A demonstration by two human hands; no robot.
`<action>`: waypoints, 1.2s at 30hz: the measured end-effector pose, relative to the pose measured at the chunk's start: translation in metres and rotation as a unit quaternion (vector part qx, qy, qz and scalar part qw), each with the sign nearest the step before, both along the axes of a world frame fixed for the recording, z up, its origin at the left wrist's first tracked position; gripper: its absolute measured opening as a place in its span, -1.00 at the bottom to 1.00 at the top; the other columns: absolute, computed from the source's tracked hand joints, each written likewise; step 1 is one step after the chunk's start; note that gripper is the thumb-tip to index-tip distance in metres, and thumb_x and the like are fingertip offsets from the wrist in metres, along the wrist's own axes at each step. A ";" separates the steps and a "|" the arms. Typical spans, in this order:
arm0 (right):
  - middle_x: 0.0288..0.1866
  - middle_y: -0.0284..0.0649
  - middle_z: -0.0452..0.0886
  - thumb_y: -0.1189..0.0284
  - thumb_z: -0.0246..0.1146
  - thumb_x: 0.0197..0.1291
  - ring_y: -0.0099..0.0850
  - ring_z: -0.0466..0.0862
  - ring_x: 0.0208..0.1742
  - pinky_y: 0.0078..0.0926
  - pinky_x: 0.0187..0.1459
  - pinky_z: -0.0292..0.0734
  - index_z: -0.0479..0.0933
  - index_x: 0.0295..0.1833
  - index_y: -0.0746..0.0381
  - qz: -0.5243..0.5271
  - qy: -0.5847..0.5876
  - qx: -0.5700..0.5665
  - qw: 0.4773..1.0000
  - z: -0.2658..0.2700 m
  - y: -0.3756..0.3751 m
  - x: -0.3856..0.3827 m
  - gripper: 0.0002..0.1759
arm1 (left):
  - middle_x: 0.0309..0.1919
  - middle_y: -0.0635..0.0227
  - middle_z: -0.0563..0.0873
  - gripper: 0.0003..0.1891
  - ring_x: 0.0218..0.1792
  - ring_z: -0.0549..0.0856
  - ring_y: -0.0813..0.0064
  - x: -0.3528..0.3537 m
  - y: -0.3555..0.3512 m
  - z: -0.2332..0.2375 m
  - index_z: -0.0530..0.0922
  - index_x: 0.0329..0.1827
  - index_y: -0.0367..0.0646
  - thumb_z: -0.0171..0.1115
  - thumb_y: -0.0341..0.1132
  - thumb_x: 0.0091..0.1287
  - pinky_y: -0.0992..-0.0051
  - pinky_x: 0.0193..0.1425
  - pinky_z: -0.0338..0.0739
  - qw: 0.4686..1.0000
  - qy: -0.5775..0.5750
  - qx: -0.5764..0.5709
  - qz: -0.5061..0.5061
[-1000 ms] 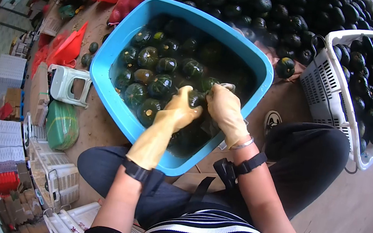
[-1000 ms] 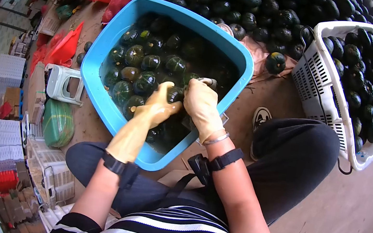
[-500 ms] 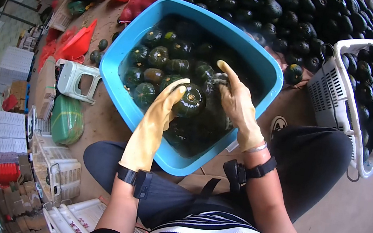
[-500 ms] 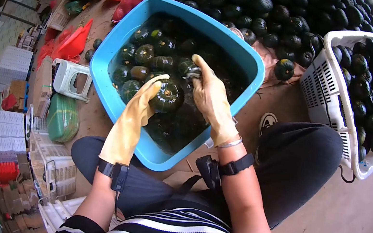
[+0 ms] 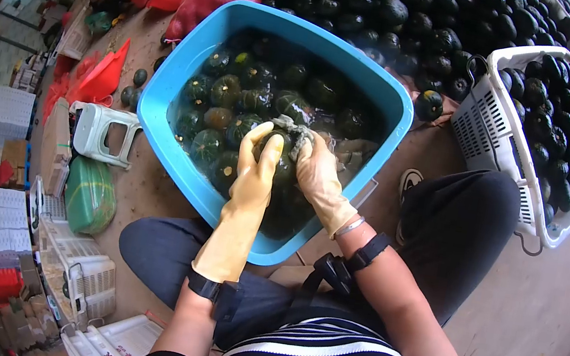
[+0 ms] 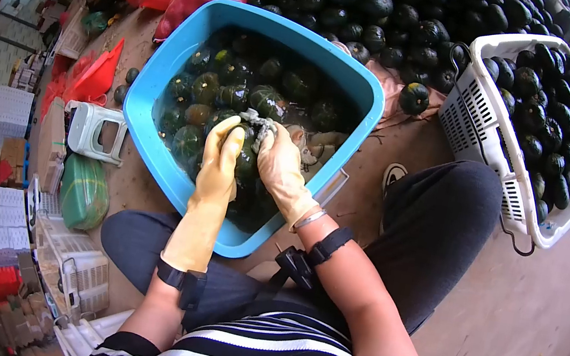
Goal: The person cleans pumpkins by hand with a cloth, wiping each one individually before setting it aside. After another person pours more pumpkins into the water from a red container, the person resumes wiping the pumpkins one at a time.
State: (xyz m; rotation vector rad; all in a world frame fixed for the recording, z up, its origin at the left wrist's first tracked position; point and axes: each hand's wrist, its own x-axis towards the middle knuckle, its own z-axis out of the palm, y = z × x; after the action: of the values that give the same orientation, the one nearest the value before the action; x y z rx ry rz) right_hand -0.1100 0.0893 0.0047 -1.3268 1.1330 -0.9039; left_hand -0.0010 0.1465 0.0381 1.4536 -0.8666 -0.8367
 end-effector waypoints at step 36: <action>0.09 -0.23 0.71 0.63 0.24 0.35 -0.45 0.68 0.13 -0.45 0.18 0.61 0.56 0.25 0.24 0.144 -0.182 -0.131 0.964 0.016 -0.004 -0.036 -0.63 | 0.34 0.18 0.55 -0.31 0.34 0.57 0.28 -0.009 0.010 0.053 0.37 0.54 -0.11 0.37 -0.43 0.32 0.31 0.48 0.45 0.989 0.077 0.068 -0.104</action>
State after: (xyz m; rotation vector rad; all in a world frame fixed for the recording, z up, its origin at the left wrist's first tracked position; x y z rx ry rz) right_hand -0.1462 0.0848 0.0207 -1.4204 0.5321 -1.0511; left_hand -0.0096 0.1568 0.0914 1.4101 -0.8669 -1.1704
